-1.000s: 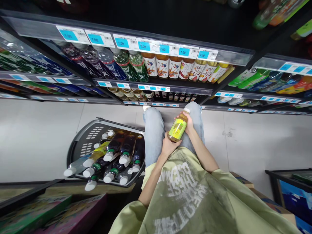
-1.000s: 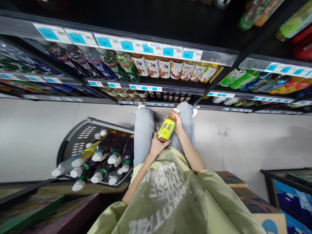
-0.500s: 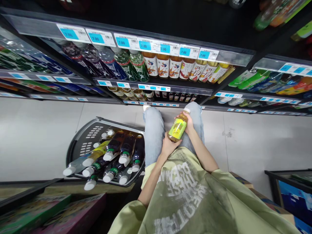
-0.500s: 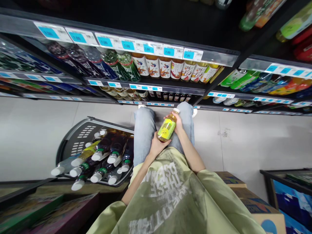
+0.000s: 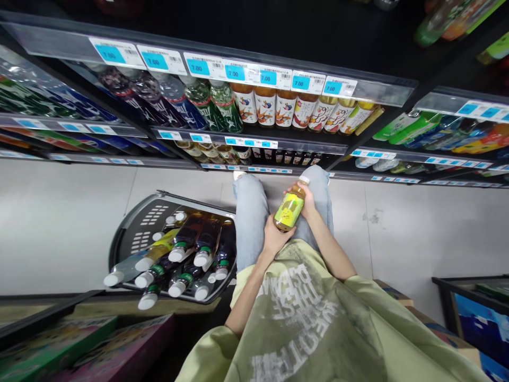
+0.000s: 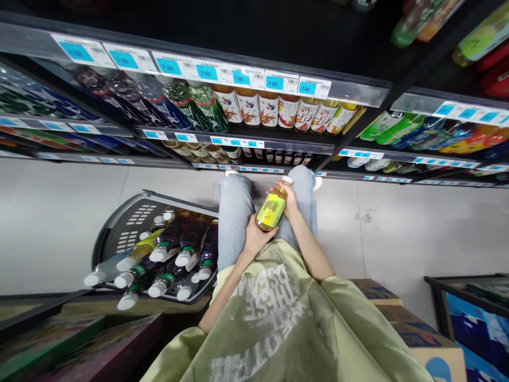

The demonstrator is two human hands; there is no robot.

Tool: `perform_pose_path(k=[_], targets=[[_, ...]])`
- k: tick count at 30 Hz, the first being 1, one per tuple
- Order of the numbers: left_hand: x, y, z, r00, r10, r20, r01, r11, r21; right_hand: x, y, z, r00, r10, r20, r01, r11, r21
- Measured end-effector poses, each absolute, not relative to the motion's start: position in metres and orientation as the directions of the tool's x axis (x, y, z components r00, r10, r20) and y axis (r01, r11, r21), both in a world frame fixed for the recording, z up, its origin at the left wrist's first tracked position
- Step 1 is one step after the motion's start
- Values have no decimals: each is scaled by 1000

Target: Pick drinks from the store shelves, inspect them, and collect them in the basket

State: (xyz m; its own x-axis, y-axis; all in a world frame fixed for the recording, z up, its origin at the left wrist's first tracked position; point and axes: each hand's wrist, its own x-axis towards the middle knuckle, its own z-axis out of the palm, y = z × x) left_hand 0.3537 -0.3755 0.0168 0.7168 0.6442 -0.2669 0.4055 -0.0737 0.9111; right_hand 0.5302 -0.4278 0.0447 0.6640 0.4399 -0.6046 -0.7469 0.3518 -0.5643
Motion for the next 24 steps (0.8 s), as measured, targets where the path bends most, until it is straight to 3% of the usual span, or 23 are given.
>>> perform_pose_path(k=[7,11,15,24], targets=[[350,-373,24,751,556,-356,478,-86,874,531,-433,39,637,527,-563,-764,332,-553],[349,-372,20,798,434,-419,403,133,905,530,-436,42,608,600,-520,-778,319,-542],[351,-372,19,828,330,-453,312,399,862,529,-440,44,608,632,-480,-772,329,-544],[353,-374,21,803,293,-520,371,437,819,531,-437,44,604,610,-513,-782,330,-529]])
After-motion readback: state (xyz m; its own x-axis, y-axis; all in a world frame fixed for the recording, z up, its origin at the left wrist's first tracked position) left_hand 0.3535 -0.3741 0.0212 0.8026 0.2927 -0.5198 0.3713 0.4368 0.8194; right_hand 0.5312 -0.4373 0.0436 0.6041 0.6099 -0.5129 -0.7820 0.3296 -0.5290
